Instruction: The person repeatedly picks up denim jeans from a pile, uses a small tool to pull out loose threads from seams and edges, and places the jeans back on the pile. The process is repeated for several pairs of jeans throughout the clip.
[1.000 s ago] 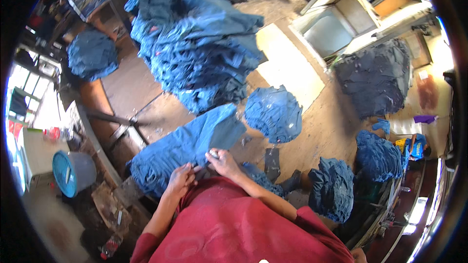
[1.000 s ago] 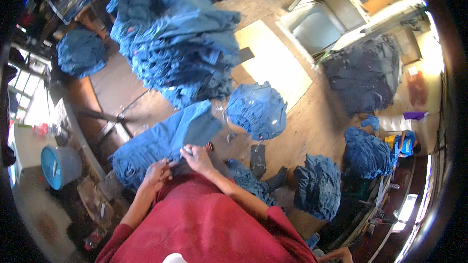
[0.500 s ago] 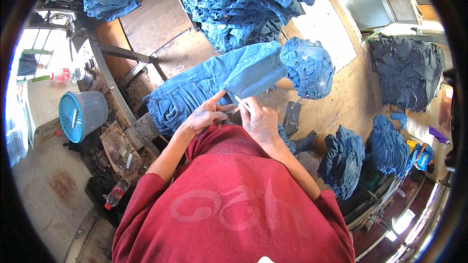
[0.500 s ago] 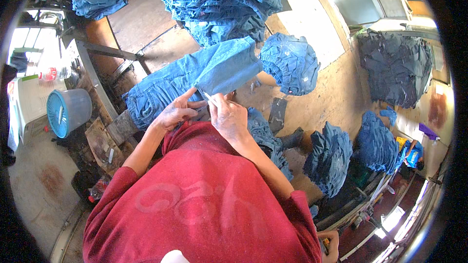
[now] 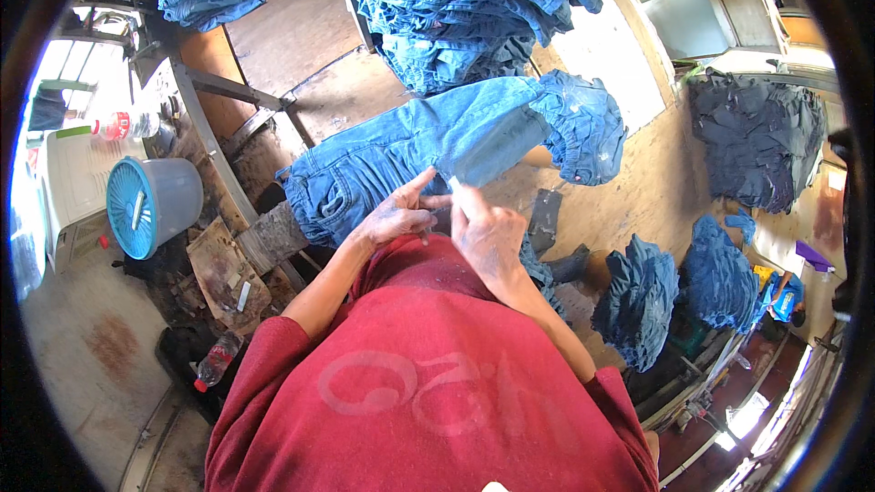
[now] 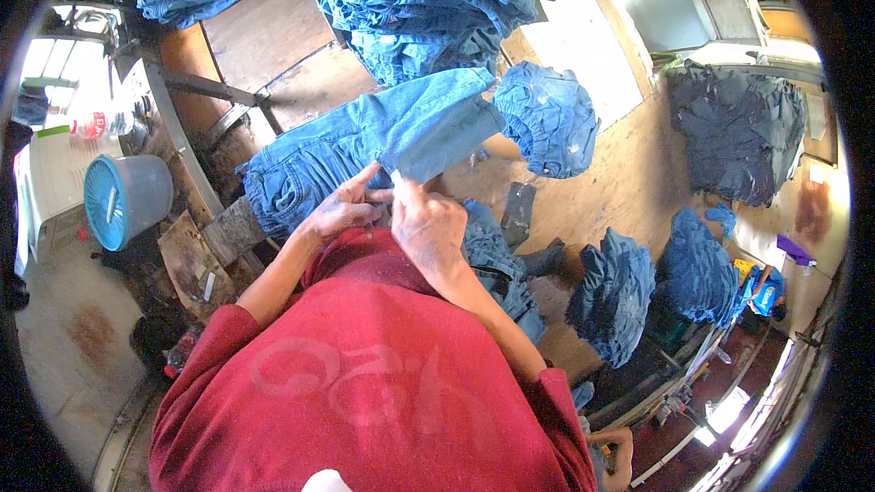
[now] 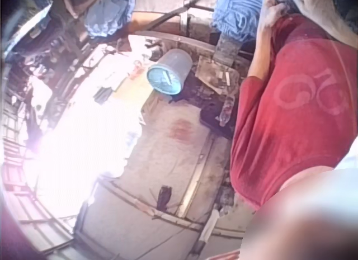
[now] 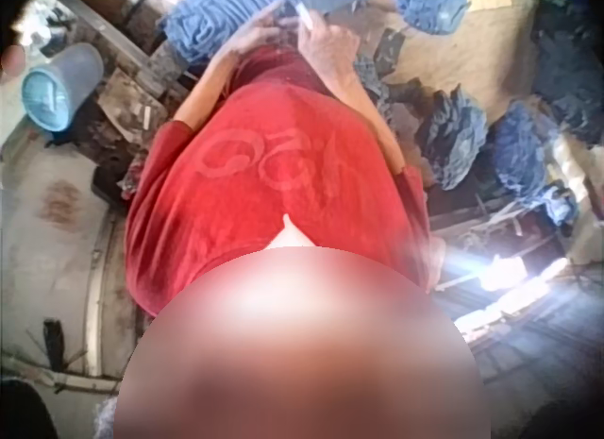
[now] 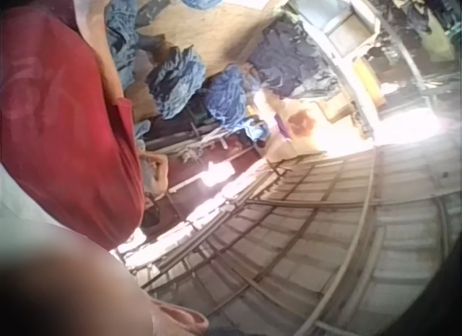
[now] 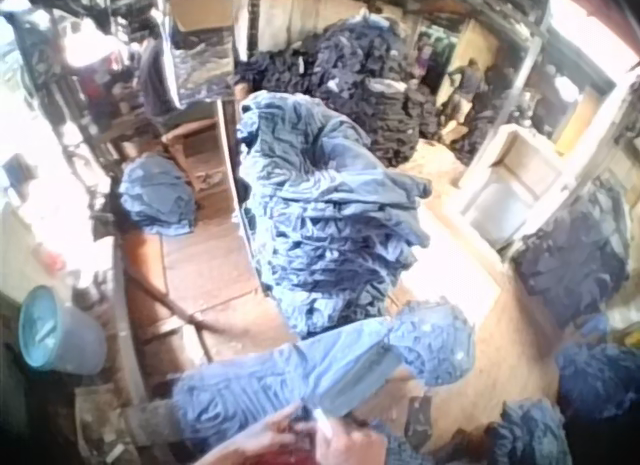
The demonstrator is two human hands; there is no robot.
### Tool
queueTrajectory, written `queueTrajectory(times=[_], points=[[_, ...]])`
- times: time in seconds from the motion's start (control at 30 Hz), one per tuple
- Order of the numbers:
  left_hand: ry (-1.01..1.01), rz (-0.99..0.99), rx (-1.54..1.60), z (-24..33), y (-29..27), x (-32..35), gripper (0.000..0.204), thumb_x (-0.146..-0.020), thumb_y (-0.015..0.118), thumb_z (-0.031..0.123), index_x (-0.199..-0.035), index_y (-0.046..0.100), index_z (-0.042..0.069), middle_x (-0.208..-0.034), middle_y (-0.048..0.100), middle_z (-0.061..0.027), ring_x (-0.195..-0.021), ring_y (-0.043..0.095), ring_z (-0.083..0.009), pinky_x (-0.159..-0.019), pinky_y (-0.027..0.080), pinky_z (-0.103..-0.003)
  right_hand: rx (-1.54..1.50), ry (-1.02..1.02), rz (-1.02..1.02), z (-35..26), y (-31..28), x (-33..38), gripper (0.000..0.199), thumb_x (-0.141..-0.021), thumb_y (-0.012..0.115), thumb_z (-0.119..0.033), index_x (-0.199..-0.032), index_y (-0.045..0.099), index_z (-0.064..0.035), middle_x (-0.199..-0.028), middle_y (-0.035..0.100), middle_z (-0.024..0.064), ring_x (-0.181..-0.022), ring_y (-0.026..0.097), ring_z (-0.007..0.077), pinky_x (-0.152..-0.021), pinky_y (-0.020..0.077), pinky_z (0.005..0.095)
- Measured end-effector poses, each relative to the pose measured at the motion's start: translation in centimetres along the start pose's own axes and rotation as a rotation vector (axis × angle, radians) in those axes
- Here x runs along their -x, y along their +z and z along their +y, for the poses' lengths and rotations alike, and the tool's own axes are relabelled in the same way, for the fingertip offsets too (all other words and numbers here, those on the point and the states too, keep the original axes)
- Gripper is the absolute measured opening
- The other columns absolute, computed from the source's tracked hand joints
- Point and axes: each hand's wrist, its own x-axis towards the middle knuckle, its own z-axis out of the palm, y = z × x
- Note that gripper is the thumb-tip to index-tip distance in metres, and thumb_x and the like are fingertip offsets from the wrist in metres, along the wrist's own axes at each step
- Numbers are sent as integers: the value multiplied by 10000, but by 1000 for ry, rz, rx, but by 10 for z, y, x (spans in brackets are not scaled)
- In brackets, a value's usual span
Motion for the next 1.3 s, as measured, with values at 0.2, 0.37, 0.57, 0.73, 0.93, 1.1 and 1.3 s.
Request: queueTrajectory(times=[0.2, 0.37, 0.57, 0.73, 0.93, 1.1, 1.3], points=[[23, -45, -43, 0, -10, -3, 1055, -898, 577, -91, -1718, -50, 128, -1460, 637, -165, -715, 552, -72, -665, 600, -284, -38, -22, -22, -6, 1, -1, 206, -916, 730, -144, -1121, 743, -145, -683, 717, 100, -605, 729, 262, -589, 583, 380], [20, -70, -76, 1, -13, -4, 1062, -883, 572, -96, -1716, -51, 117, -1482, 617, -170, -698, 551, -77, -659, 610, -289, -128, -97, -39, -9, -1, -2, 183, -927, 750, -158, -1108, 769, -143, -667, 724, 115, -589, 737, 281, -566, 581, 400], [-2, -117, -25, -1, -19, -9, 1070, -899, 577, -131, -1715, -60, 140, -1447, 642, -159, -698, 610, -101, -631, 633, -311, 92, -19, -81, -8, -3, 0, 186, -944, 709, -165, -1123, 742, -123, -665, 725, 68, -583, 723, 241, -575, 560, 377], [13, -164, -3, 0, -24, -11, 1093, -897, 599, -125, -1710, -86, 128, -1457, 629, -191, -766, 656, -115, -639, 639, -316, 120, -62, -80, -3, 2, -3, 217, -920, 723, -142, -1135, 741, -112, -680, 727, 65, -573, 713, 239, -560, 555, 374], [14, -181, 28, 1, -26, -14, 1092, -900, 621, -108, -1711, -72, 127, -1447, 629, -192, -808, 681, -114, -649, 647, -319, 5, -103, -91, 0, 3, -3, 171, -923, 742, -157, -1092, 750, -131, -686, 732, 77, -591, 723, 256, -563, 564, 381], [42, -190, 14, -1, -28, -18, 1072, -915, 645, -90, -1708, -53, 86, -1497, 600, -218, -780, 637, -85, -674, 650, -305, -60, 74, -37, 20, -4, -16, 73, -959, 727, -214, -1012, 772, -193, -740, 755, 123, -596, 729, 316, -555, 564, 435], [-4, -135, -3, -5, -28, -19, 1079, -901, 652, -139, -1715, -14, 101, -1445, 649, -178, -805, 650, -99, -672, 643, -312, -324, 33, -158, 51, -11, -32, 140, -981, 697, -252, -1003, 835, -257, -710, 741, 130, -604, 717, 347, -584, 575, 459]])
